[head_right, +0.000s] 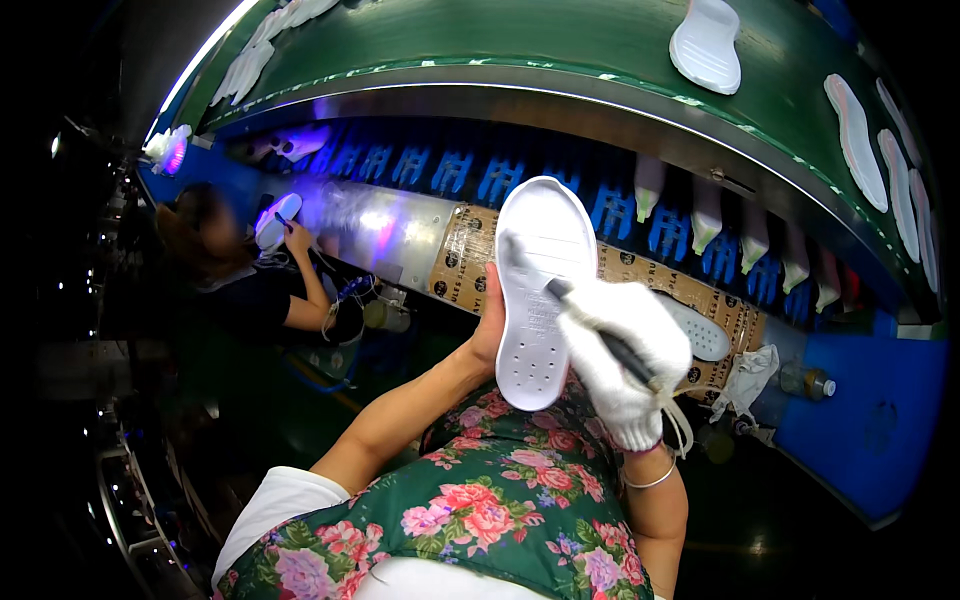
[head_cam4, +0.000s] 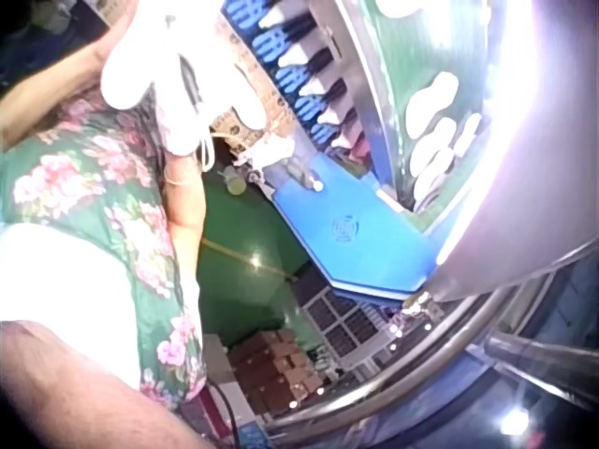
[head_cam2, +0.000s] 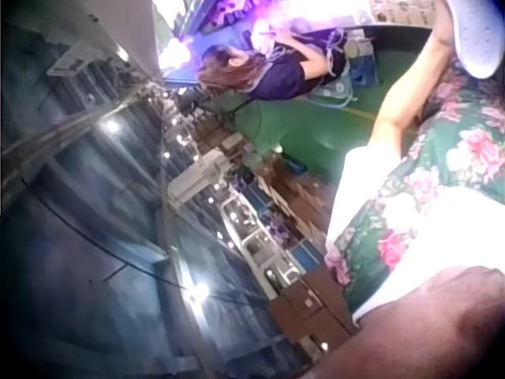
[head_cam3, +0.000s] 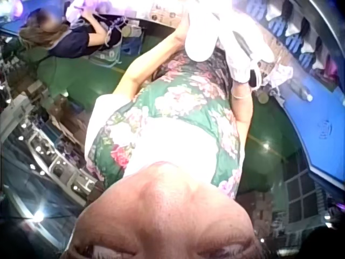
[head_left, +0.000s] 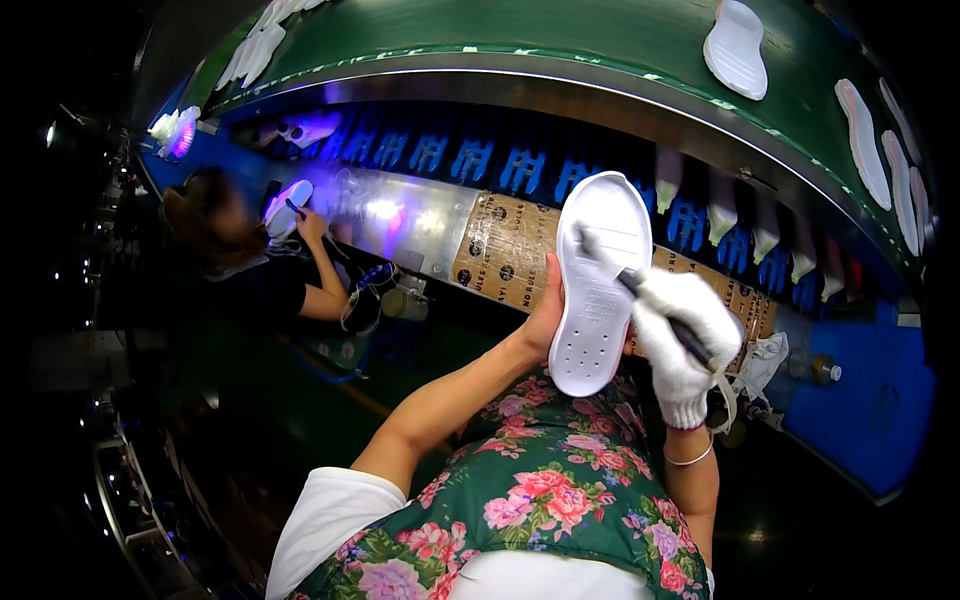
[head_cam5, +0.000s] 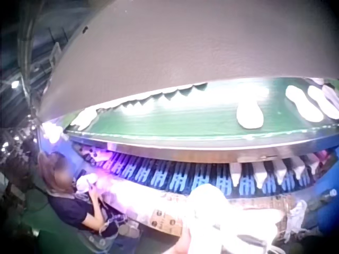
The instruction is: The person applies adhesive to shoe soles using a brush applicator and places the soles onto an overhead conveyor belt.
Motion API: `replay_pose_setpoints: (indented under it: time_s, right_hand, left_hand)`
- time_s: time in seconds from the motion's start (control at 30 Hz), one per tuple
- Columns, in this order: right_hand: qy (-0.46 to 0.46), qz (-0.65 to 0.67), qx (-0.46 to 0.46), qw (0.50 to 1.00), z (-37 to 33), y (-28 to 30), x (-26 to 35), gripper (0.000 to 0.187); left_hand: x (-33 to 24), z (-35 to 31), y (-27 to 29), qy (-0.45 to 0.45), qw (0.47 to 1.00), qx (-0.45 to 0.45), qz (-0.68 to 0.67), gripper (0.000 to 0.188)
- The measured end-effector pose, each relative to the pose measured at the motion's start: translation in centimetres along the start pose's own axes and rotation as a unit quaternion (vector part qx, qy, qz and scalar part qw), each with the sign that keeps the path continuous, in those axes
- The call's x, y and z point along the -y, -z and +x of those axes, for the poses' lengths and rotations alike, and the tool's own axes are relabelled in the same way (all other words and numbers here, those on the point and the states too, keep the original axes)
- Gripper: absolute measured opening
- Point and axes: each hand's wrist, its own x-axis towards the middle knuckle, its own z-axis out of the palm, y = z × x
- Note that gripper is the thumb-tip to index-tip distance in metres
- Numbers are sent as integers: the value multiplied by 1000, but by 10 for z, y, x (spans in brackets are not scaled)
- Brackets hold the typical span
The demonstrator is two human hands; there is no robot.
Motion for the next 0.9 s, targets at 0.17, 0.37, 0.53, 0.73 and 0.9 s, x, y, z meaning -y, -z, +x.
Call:
replay_pose_setpoints:
  time_s: [0.17, 0.37, 0.53, 0.73, 0.9]
  right_hand:
    - [133, -137, 92, 977, 7, -2, 5, 32]
    - [36, 16, 76, 996, 7, -3, -2, 27]
    - [119, -69, 145, 980, -6, -9, 4, 39]
    - [83, -37, 94, 991, -6, -10, -2, 35]
    - [106, 19, 169, 980, -11, -17, 2, 33]
  left_hand:
    - [-17, 8, 2, -37, 999, 17, 27, 98]
    - [-26, 11, 7, -73, 993, -81, 44, 104]
    - [-27, 22, 30, -56, 992, 93, -65, 115]
    - [-35, 22, 21, -28, 989, 19, -147, 124]
    - [-39, 26, 26, -22, 976, 35, -214, 118]
